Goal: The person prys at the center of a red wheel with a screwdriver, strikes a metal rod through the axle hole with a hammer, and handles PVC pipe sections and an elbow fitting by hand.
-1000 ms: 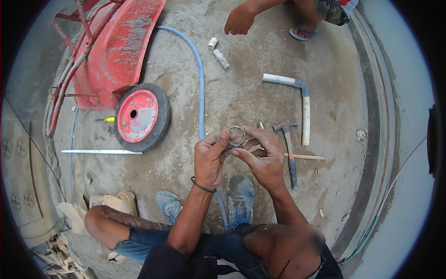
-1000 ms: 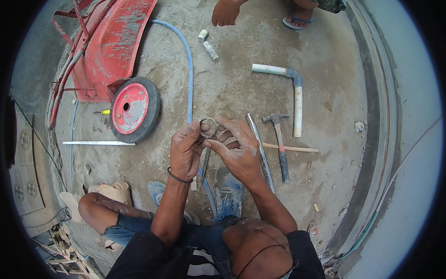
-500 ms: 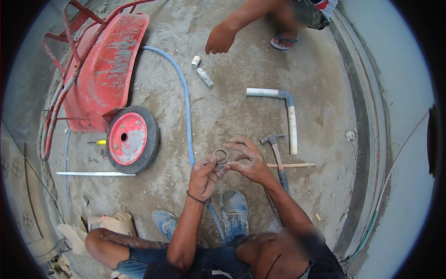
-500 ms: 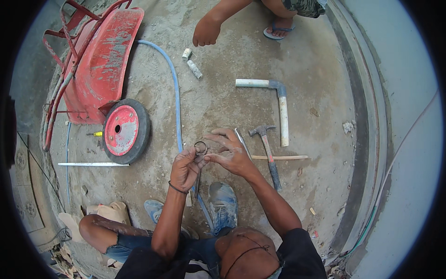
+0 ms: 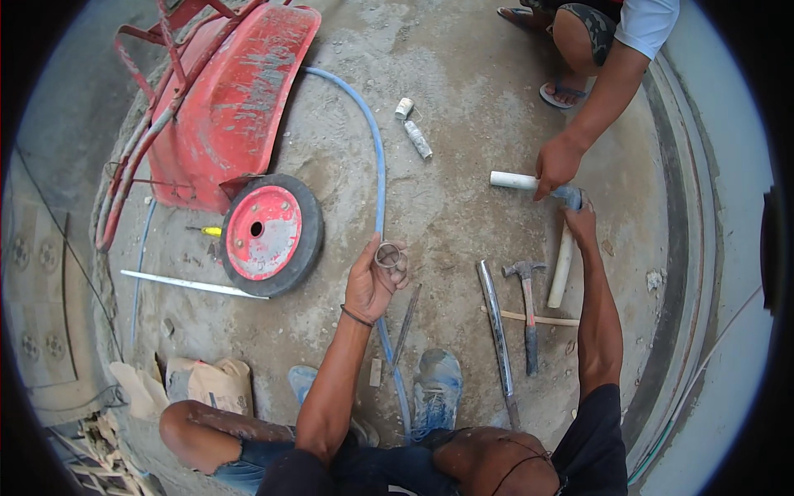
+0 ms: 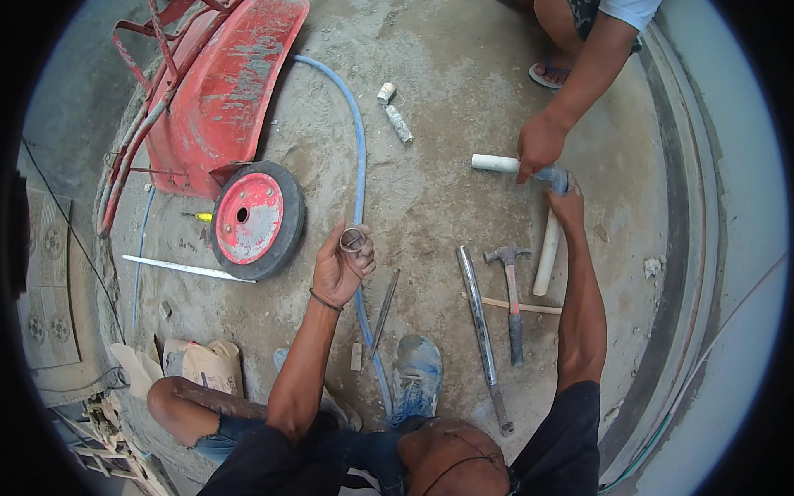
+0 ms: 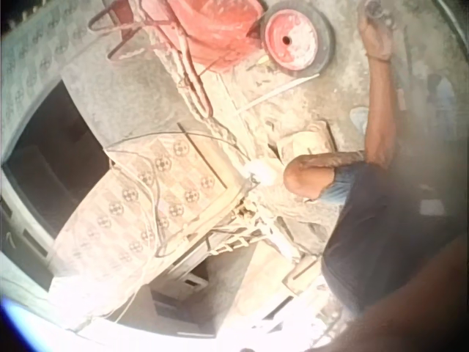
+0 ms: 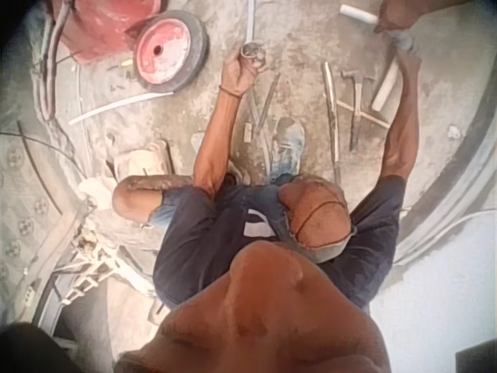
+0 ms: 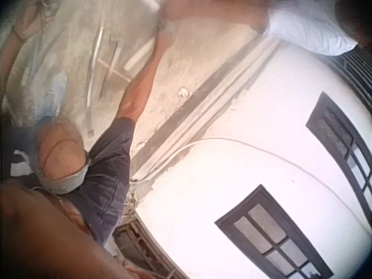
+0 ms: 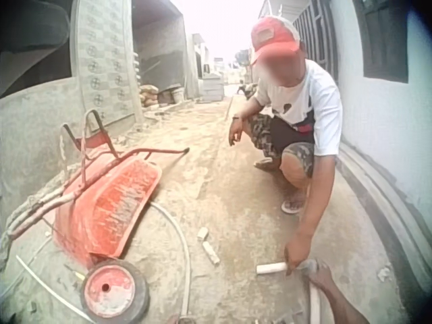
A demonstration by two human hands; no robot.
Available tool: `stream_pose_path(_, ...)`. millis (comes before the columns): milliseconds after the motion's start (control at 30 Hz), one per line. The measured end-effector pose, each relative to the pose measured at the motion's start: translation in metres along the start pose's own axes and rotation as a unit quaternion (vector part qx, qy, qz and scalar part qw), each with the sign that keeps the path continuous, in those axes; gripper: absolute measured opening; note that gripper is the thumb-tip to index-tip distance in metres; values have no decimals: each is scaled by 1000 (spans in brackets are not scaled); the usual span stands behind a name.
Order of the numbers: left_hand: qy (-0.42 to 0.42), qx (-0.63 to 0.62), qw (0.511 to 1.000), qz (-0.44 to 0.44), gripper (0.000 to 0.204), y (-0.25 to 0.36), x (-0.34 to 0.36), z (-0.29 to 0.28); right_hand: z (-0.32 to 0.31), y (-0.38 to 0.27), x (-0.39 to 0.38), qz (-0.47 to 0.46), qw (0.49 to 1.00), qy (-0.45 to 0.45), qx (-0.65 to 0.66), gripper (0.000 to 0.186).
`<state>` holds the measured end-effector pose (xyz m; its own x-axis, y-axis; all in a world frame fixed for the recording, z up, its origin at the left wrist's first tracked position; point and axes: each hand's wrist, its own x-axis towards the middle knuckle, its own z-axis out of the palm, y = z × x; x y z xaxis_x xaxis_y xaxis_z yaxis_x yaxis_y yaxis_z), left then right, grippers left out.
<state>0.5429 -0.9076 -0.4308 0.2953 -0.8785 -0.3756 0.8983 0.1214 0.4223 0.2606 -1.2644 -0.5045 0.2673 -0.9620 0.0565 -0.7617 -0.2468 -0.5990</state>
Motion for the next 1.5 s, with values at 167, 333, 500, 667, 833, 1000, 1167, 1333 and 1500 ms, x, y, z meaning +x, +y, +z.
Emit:
stream_pose_path(167, 63, 87, 994, 6, 48, 2, 10, -2, -61, -56, -48, 152, 952, -173, 201, 59)
stream_pose_path(333, 94, 145, 985, 10, 48, -3, 8, 14, -89, -121, -128, 26, 928, -198, 316, 53)
stream_pose_path(500, 78, 140, 987, -3, 37, -11, 4, 30, -113, -171, -180, -89, 934, -136, 318, 55)
stream_pose_path(667, 110, 160, 981, 11, 33, -7, -6, 52, -109, -175, -205, -267, 932, -84, 231, 60)
stream_pose_path(833, 109, 173, 979, 18, 32, -2, -10, 47, -112, -178, -217, -256, 933, -95, 236, 61)
stream_pose_path(1000, 95, 235, 967, -9, 31, 1, -16, 55, -127, -181, -213, -298, 925, -113, 208, 61)
stream_pose_path(1167, 112, 227, 967, 36, 30, -6, -16, 63, -135, -189, -221, -273, 934, -99, 209, 61)
stream_pose_path(1333, 117, 210, 966, 93, 31, -4, -16, 70, -137, -194, -229, -293, 933, -70, 196, 62)
stream_pose_path(1500, 92, 228, 967, 64, 31, 9, -20, 79, -146, -190, -225, -344, 919, -69, 178, 63)
